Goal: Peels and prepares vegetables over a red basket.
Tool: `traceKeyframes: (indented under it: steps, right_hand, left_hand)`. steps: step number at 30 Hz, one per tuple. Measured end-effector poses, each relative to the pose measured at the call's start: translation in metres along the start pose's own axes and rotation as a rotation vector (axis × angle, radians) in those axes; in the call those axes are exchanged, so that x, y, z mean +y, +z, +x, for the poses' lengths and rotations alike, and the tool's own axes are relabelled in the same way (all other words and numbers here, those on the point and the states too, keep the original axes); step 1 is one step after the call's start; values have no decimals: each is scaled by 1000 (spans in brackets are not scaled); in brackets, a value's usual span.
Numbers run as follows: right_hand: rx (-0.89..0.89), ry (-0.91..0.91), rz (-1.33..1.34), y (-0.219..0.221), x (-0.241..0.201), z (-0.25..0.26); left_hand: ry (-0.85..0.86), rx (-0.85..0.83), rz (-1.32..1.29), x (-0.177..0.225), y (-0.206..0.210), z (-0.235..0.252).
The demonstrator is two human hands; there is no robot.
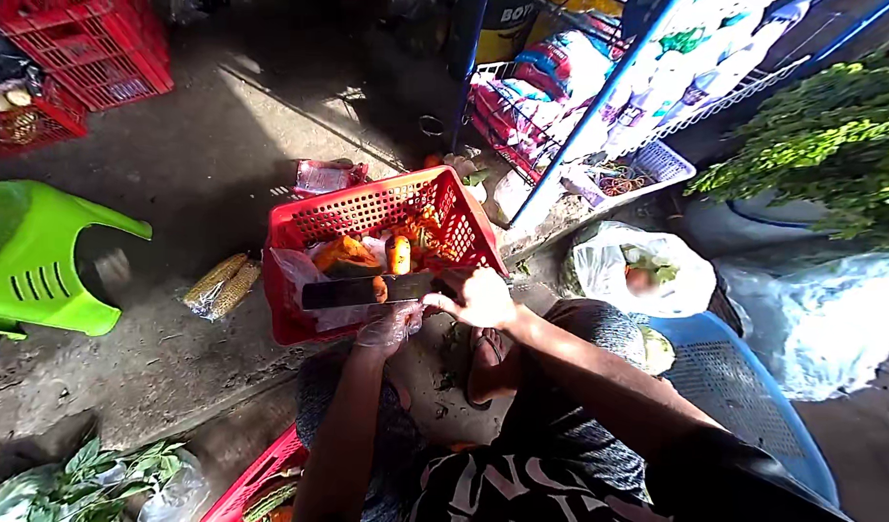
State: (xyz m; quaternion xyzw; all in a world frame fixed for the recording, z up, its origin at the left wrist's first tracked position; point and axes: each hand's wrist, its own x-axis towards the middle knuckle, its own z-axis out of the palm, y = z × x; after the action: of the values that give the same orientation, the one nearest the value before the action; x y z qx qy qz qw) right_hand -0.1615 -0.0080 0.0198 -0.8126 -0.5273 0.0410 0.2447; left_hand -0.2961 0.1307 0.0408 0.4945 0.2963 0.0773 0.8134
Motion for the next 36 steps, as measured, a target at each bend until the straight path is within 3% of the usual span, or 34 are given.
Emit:
traceKeyframes:
  steps: [3,5,7,9,12,16,18,20,25,31,34,36]
  right_hand:
    - [17,68,-7,10,24,8]
    - [-164,348,22,-1,46,20]
    - [-226,602,23,-9,72,31]
    - [-223,684,62,-16,78,34]
    - [-192,577,105,-23,58,23]
    - [-112,199,99,-19,15,5]
    - [-39,76,33,-3,9,1]
    - [-41,113,53,6,17,5]
    - [-227,529,135,0,46,36]
    - [-160,254,115,-8,7,27]
    - [-261,511,135,0,26,38]
    - [-185,516,152,-5,31,35]
  left_hand:
    - [-3,-51,-17,1,-1,2]
    - [-20,-106,-37,-3,-4,2]
    - [-16,-128,-35,-6,-5,-1]
    - [23,-87,-23,-4,-4,3]
    - [35,-12,17,-5,1,12]
    - [-19,16,-32,-1,8,16]
    - [-49,-76,-113,-5,4,12]
    - [-42,-172,-219,-7,0,12]
    - [-71,-272,-393,-12,-11,13]
    - [-78,-268,-472,-8,-10,13]
    - [-67,-274,-434,-13,-13,10]
    - [-56,-293,-425,-11,-15,8]
